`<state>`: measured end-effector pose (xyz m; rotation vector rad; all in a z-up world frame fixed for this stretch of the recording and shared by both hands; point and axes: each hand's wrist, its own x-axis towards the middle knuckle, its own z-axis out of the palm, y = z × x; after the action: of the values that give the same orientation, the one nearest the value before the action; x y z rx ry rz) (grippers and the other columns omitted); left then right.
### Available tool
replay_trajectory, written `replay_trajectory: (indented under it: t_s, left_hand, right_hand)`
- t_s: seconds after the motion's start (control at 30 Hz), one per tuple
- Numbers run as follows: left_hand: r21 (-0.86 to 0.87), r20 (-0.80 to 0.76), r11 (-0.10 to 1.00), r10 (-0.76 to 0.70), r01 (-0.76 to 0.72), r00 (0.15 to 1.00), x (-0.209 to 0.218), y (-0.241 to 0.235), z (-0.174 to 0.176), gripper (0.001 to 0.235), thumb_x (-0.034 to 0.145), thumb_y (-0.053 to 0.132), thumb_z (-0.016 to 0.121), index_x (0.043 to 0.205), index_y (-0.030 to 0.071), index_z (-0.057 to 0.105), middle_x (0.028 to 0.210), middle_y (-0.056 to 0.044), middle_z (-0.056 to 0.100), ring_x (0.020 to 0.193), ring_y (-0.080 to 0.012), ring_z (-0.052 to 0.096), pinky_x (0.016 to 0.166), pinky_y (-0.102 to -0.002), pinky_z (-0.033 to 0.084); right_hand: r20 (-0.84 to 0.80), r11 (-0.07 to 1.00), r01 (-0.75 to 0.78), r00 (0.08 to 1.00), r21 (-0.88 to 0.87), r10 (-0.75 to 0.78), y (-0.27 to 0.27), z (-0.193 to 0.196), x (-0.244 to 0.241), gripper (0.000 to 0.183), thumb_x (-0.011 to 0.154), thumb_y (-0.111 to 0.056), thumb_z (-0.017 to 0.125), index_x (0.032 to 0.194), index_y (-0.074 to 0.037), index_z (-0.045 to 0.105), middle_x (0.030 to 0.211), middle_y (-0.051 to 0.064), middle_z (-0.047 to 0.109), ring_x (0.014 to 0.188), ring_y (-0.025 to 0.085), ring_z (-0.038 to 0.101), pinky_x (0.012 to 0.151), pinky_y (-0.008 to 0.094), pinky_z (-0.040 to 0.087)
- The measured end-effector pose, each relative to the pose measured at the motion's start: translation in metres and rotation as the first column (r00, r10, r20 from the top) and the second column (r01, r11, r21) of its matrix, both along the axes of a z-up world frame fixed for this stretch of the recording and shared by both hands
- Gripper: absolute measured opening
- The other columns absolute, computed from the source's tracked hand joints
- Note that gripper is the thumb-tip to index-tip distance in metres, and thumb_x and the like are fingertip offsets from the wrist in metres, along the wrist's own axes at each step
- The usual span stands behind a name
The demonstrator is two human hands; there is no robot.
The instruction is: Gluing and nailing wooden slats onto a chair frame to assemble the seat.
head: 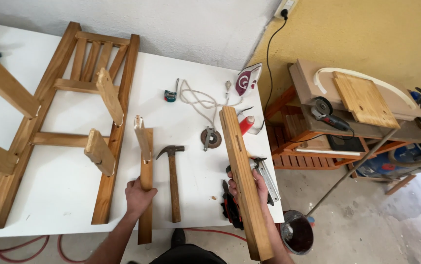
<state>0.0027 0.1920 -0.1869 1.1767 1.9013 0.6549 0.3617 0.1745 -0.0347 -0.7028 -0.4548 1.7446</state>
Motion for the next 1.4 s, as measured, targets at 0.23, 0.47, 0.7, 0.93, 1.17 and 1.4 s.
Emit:
replay_trajectory:
  t_s: [0.23,0.47,0.7,0.93,1.17,1.4]
  left_hand:
    - [0.120,-0.030,0.991,0.063,-0.059,0.998,0.030,-0.004,-0.050,0.086,0.074,0.022,0.077,0.150,-0.005,0.049,0.136,-0.029,0.049,0.127,-0.0488,0.051,0.111,-0.057,0.045]
    - [0.273,-0.066,0.945,0.208,-0.183,0.976,0.081,-0.003,-0.102,0.096,0.083,0.048,0.074,0.156,0.003,0.034,0.128,-0.021,0.049,0.113,-0.0414,0.050,0.103,-0.053,0.045]
    - [0.169,0.409,0.982,0.010,-0.086,0.912,0.081,-0.059,0.116,0.061,0.093,0.049,0.058,0.145,0.015,0.054,0.123,-0.008,0.060,0.103,-0.0186,0.065,0.089,-0.032,0.060]
    - [0.266,0.667,0.924,-0.383,0.276,0.639,0.077,-0.091,0.258,0.096,0.086,0.036,0.070,0.163,0.021,0.016,0.146,-0.001,0.062,0.117,-0.0161,0.068,0.091,-0.027,0.058]
    - [0.346,-0.031,0.846,-0.423,0.406,0.906,0.014,-0.036,0.058,0.052,0.092,0.027,0.061,0.142,0.013,0.054,0.124,-0.009,0.064,0.098,-0.0247,0.067,0.083,-0.039,0.057]
    - [0.310,-0.517,0.219,-0.778,0.925,0.357,-0.011,0.016,-0.076,0.078,0.077,0.046,0.087,0.146,0.027,0.056,0.161,-0.004,0.038,0.153,-0.0318,0.020,0.119,-0.057,0.014]
  right_hand:
    - [0.076,1.000,-0.002,0.997,-0.013,0.003,0.009,0.028,-0.013,0.059,0.093,-0.043,0.054,0.125,0.006,0.053,0.113,0.027,0.061,0.084,0.031,0.053,0.064,0.037,0.043]
    - [0.295,0.998,0.011,0.956,-0.061,0.008,0.011,0.057,-0.025,0.050,0.089,-0.033,0.065,0.130,-0.006,0.059,0.100,0.016,0.067,0.075,0.027,0.064,0.062,0.036,0.052]
    - [0.747,0.997,0.077,0.663,-0.001,-0.050,0.000,0.143,-0.096,0.072,0.081,-0.024,0.068,0.150,-0.012,0.054,0.133,0.008,0.069,0.112,0.024,0.068,0.092,0.037,0.057]
    - [0.949,0.991,0.039,0.283,0.130,-0.135,-0.016,0.167,-0.161,0.070,0.083,-0.025,0.071,0.150,-0.026,0.052,0.115,0.004,0.064,0.095,0.016,0.064,0.084,0.030,0.055]
    - [0.708,0.998,-0.001,0.705,0.056,-0.039,-0.008,0.122,-0.095,0.069,0.081,-0.020,0.068,0.148,-0.010,0.056,0.127,0.009,0.069,0.103,0.024,0.066,0.086,0.036,0.053]
    - [0.159,0.982,-0.165,0.971,-0.098,0.179,-0.036,0.080,-0.027,0.068,0.095,-0.045,0.057,0.138,0.007,0.050,0.120,0.022,0.060,0.083,0.025,0.055,0.067,0.033,0.048]
